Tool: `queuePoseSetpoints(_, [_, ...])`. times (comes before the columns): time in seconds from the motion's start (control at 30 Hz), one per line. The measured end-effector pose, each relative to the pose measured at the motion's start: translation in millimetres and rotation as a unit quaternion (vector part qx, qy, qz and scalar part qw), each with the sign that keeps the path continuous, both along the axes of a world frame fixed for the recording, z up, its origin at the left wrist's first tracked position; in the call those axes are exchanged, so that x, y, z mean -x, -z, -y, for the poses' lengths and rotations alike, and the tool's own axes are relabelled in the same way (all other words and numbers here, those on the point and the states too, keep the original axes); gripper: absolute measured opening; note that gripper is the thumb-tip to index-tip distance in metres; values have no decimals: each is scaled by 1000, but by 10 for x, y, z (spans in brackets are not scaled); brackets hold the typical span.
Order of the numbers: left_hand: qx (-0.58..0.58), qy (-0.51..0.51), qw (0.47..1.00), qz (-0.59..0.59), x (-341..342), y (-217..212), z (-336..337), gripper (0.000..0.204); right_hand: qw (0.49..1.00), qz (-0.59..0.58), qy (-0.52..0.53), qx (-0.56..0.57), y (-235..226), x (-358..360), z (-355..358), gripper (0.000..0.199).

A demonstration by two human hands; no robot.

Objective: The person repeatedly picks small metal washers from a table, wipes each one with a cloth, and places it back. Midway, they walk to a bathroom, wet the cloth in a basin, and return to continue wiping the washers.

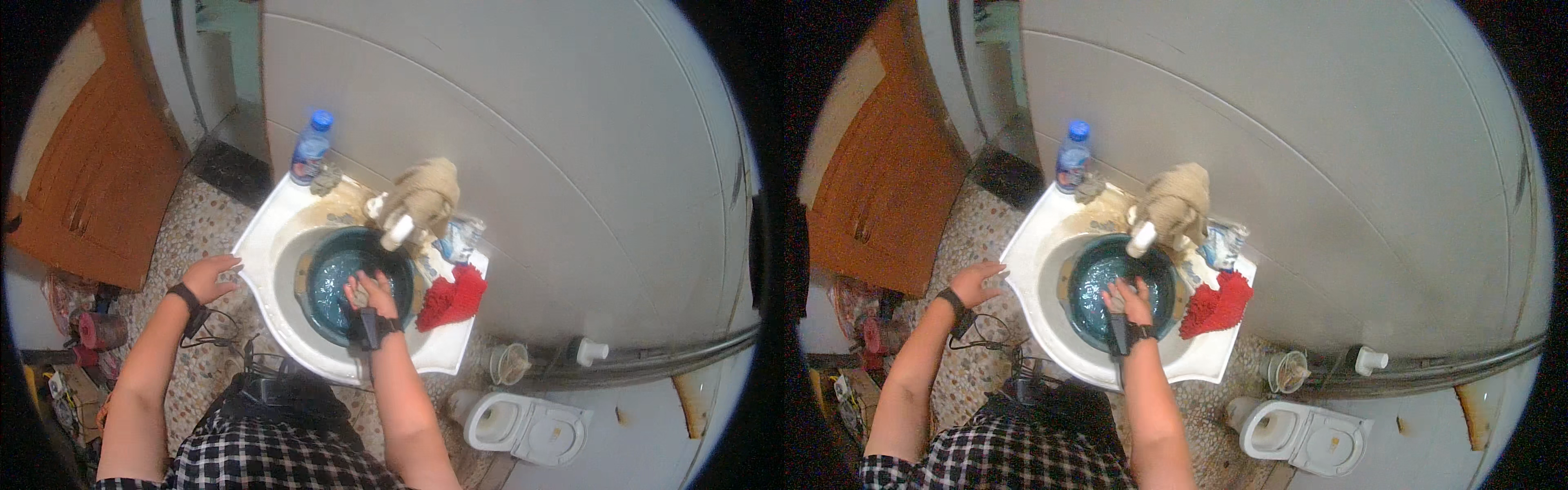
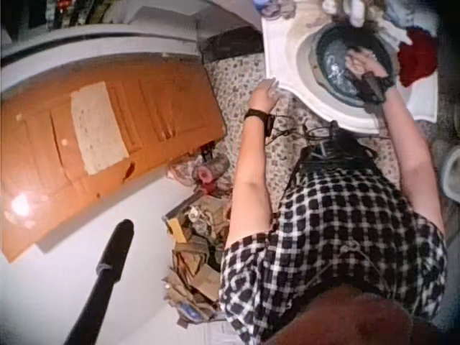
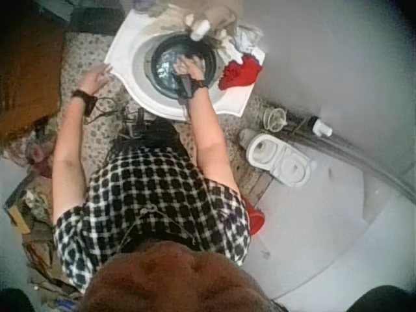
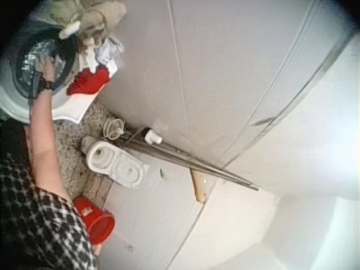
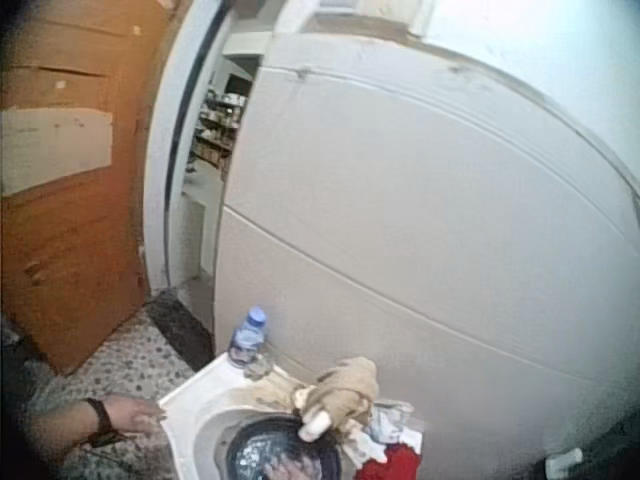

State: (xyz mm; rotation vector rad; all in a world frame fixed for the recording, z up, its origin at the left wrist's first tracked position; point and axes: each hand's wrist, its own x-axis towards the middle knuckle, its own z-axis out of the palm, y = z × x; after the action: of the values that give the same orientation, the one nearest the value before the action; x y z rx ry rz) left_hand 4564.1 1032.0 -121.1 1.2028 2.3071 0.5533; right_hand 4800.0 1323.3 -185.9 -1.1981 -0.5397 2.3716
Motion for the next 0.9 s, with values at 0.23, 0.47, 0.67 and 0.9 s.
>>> queuePoseSetpoints(0.23, [4,-206,976,77,84,512,2393,39,980,89,-32,-177,-233,-114,242,40])
queuePoseSetpoints(0.47, [357,-274,887,101,-67,1332,5703,41,941,207,88,-254,-245,28,518,66])
queuePoseSetpoints(0.67, [423,-251,858,146,-56,1398,6519,33,928,172,250,-217,-386,300,900,59])
queuePoseSetpoints(0.9, [271,-143,950,53,872,1346,4887,26,939,167,242,-178,-367,432,844,57])
